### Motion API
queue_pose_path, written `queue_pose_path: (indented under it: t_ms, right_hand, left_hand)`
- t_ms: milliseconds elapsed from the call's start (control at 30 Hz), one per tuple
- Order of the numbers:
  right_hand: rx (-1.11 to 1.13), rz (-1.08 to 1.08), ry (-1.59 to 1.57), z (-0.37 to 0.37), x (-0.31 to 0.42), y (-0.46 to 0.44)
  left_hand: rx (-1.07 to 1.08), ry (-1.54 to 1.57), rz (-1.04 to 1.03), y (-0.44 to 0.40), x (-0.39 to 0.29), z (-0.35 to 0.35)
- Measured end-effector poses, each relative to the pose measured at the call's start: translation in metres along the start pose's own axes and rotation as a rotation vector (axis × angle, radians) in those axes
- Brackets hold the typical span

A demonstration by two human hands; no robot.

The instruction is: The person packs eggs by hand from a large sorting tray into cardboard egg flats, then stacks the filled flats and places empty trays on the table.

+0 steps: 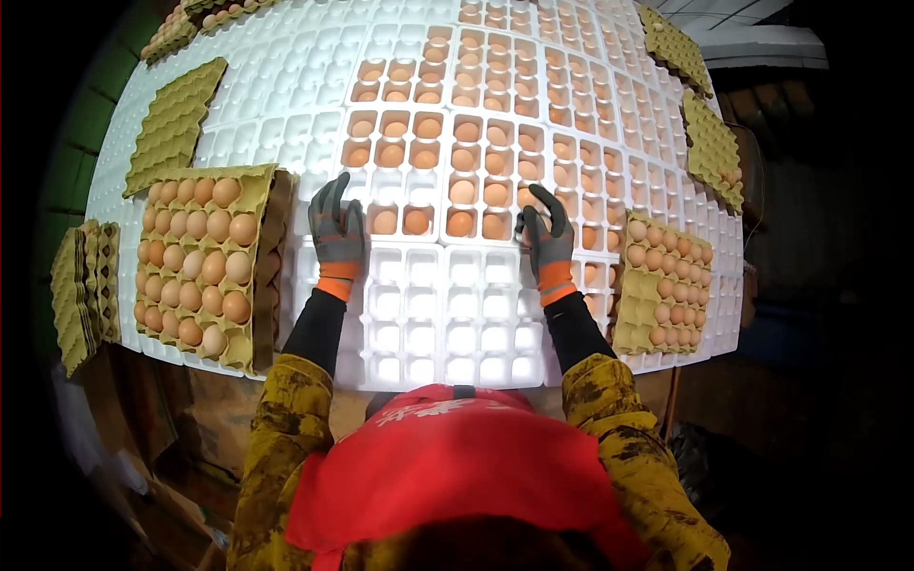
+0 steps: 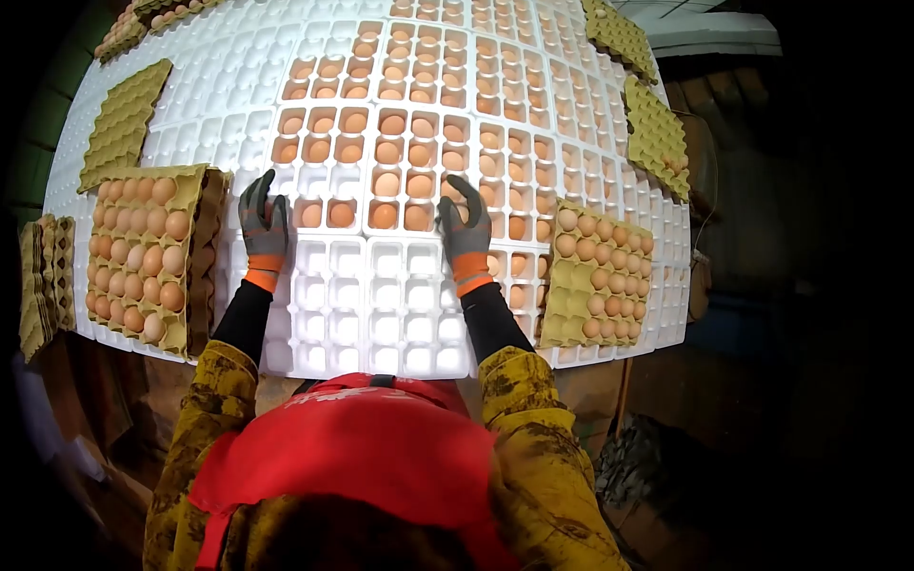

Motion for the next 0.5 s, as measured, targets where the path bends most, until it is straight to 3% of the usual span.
queue_pose_path:
  t_ms: [67,133,200,300,400,467,500]
  right_hand:
    - [-0.187,0.589,0.637,0.000,0.009,0.001]
    - [-0.051,0.668,0.935,-0.010,-0.014,0.004]
    - [-0.101,0.657,0.781,-0.004,-0.014,0.015]
    - [-0.103,0.457,0.528,0.036,0.029,0.053]
    - [-0.167,0.406,0.672,0.116,0.043,0.092]
    - [-0.228,0.213,0.685,0.187,0.020,0.109]
    - [-0.252,0.123,0.681,0.222,0.003,0.117]
  left_hand:
    - [0.048,-0.119,-0.177,-0.001,0.010,-0.003]
    - [0.046,-0.389,-0.309,0.001,0.002,-0.011]
    - [0.098,-0.340,-0.261,-0.003,0.022,-0.017]
    - [0.123,-0.111,-0.197,-0.002,0.011,-0.015]
    - [0.102,0.058,-0.155,0.003,-0.017,-0.021]
    - [0.068,0.148,-0.102,0.012,-0.031,-0.030]
    - [0.164,0.185,0.005,0.020,-0.045,-0.046]
Point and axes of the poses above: each hand's wrist, its own y-axis away from the middle knuckle, its own z-axis out of the back of the hand, x = y × z, the point moved 3 cm from there along -y, towards the middle knuckle, and after that the axes turned 15 degrees about y, right-handed, at the moved point
